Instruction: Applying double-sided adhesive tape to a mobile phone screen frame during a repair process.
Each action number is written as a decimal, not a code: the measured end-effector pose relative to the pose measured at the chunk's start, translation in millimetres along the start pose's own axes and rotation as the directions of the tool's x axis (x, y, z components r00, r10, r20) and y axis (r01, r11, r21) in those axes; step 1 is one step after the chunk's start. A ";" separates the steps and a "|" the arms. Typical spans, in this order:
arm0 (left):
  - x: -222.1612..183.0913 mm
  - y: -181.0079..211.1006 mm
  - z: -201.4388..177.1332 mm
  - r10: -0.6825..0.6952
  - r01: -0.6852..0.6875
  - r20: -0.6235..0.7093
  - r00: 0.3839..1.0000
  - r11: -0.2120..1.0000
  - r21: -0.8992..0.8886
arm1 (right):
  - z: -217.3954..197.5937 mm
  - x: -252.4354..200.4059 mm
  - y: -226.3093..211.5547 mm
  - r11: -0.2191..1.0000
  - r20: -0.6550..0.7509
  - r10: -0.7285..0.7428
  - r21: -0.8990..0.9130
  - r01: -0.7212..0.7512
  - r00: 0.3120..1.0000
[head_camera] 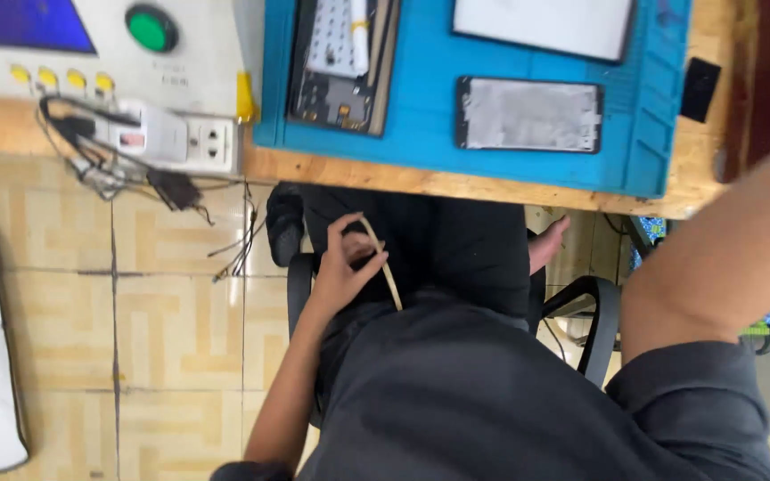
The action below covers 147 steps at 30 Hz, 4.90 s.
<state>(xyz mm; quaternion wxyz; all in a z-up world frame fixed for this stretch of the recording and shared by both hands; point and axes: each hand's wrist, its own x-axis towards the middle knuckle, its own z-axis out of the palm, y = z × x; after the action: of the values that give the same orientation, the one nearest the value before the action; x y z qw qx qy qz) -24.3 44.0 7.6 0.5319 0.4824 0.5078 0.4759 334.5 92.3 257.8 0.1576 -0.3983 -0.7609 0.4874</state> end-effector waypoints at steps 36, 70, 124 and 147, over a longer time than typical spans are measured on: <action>14.4 29.4 -5.4 -0.028 -0.006 0.281 0.959 0.993 0.117 | 147.2 168.2 113.2 0.947 0.622 0.314 -0.154 -0.281 0.717; 17.3 108.2 31.7 0.122 0.020 0.432 0.894 0.951 -0.310 | 47.3 63.6 32.1 0.347 -0.553 0.193 -0.734 -0.584 0.810; 134.5 131.4 87.7 0.654 -0.250 0.032 0.756 0.243 0.937 | 72.7 195.3 39.5 0.943 -0.828 0.243 0.080 -0.323 0.505; 136.7 131.9 93.7 0.643 -0.207 0.034 0.765 0.195 0.959 | 71.1 195.2 41.6 0.934 -0.834 0.165 -0.040 -0.355 0.527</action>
<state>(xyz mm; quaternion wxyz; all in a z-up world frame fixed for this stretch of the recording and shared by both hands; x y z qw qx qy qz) 71.4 188.1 129.7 -0.1081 0.7156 0.6157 0.3115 185.1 205.4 158.9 0.3750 -0.7011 -0.5778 0.1842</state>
